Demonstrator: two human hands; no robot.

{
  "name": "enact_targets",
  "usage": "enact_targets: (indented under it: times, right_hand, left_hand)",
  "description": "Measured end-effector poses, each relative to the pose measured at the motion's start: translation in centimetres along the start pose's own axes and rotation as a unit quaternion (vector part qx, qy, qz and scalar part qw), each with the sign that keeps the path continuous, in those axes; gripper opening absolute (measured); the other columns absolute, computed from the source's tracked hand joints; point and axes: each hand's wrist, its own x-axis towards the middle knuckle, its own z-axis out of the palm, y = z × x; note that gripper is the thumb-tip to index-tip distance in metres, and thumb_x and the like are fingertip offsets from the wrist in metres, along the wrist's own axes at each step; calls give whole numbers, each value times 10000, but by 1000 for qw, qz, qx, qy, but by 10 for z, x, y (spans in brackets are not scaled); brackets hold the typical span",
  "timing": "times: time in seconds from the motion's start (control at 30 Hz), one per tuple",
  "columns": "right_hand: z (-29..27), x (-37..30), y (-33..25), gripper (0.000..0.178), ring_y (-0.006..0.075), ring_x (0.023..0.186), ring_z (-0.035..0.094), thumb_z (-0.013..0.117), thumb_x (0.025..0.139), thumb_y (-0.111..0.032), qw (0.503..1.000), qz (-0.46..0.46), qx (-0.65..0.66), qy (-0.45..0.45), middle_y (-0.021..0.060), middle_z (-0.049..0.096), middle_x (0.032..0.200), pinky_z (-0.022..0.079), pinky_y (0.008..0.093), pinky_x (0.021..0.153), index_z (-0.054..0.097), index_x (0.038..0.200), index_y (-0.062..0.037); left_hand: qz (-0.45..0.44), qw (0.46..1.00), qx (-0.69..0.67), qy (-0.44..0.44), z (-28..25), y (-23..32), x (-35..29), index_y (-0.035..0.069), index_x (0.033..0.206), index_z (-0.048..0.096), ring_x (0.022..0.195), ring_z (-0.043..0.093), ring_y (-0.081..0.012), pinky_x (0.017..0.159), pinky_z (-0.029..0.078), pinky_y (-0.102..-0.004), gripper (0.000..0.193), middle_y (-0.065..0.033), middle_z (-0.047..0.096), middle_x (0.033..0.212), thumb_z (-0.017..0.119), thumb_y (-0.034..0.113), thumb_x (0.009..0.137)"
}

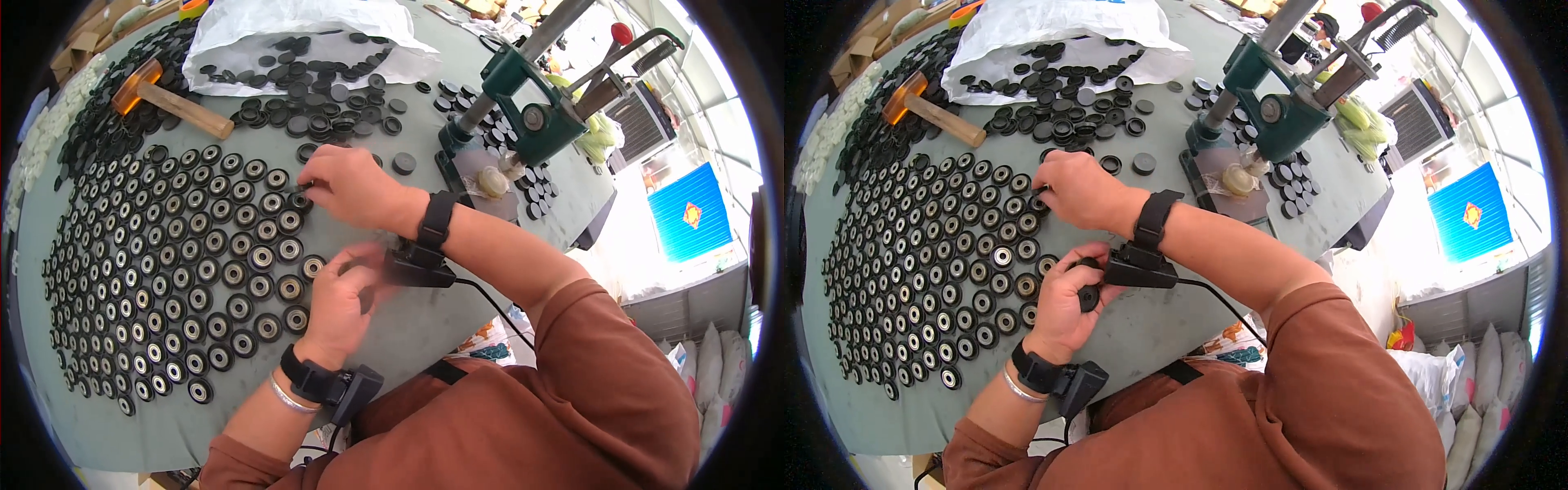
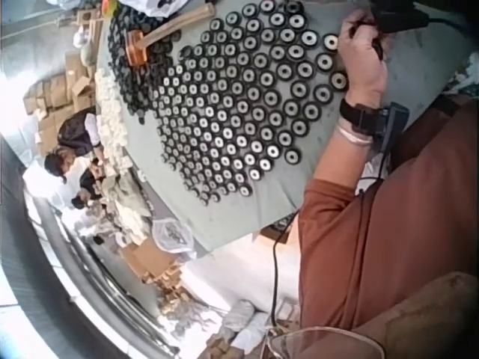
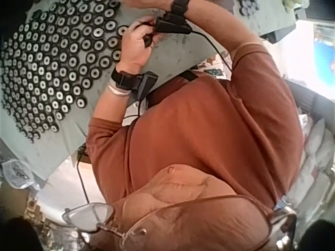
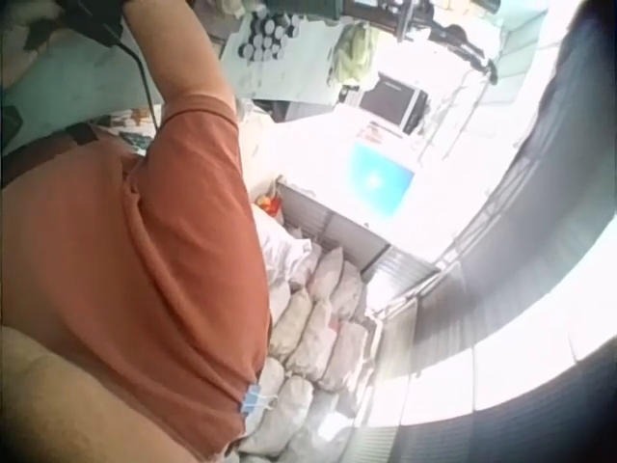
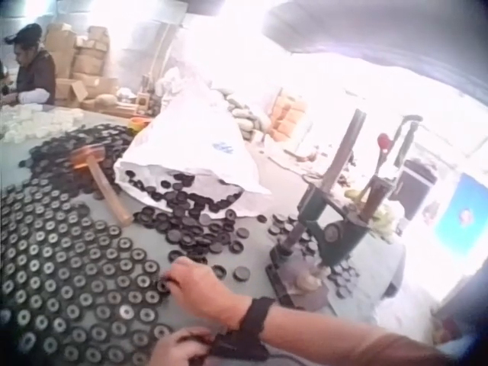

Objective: The person taps metal bearings with a mallet, picks up black plastic caps from a pile, and presses them onto the bearings by hand. They then place the assembly into a manual press machine and pull the lever to secure the components.

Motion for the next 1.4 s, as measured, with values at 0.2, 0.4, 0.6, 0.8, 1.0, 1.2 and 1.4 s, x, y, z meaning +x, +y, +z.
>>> enact_targets:
  times: [0.2,0.4,0.6,0.8,1.0,1.2,1.4]
  right_hand:
    - [12,-9,10,59,271,759,575,570,698,-80,990,-113,-59,-55,82,541,837,482,362,690,601,723,-37]
    - [6,-3,6,109,217,822,536,579,640,-97,956,-193,-184,-122,32,562,868,450,320,700,601,742,-67]
    - [-3,20,-17,55,201,759,534,576,614,-126,879,-311,-286,-223,18,542,774,419,303,682,599,637,-82]
    - [0,22,8,69,278,765,532,592,620,-90,943,-221,-137,-210,74,556,811,446,351,708,580,638,-24]
    - [-13,10,6,140,299,807,546,647,676,-100,975,-83,-51,-198,115,586,915,456,384,724,560,761,-30]
    - [-47,-39,9,320,350,882,543,647,658,-117,973,8,-37,-229,165,564,888,443,402,762,572,948,-5]
    - [-53,-67,7,329,345,840,535,651,650,-121,980,-32,-3,-194,160,550,870,439,397,751,576,949,-4]
  left_hand:
    - [-6,1000,16,-3,-1,-3,1,-56,1045,516,947,555,-230,854,483,-402,289,-131,536,1003,435,-61,768]
    - [-13,1000,16,3,-2,-3,2,-57,1030,520,955,547,-233,869,475,-411,279,-126,530,1000,437,-70,764]
    - [-3,1000,-16,-11,7,2,1,-52,1037,491,947,576,-262,870,482,-405,286,-151,550,1021,440,-66,755]
    - [-5,1000,-4,4,5,2,-1,-58,1069,454,924,597,-285,872,491,-409,321,-180,565,1020,415,-60,751]
    - [-15,1000,8,-2,6,3,-2,-54,1074,457,907,597,-272,846,504,-399,323,-168,568,982,414,-54,754]
    - [27,992,101,65,7,-10,-6,-28,1105,458,627,551,-153,562,506,-302,285,-117,544,897,504,61,839]
    - [197,823,501,182,-1,-12,1,-54,1138,446,438,455,-72,346,366,-223,382,-42,507,665,573,182,865]
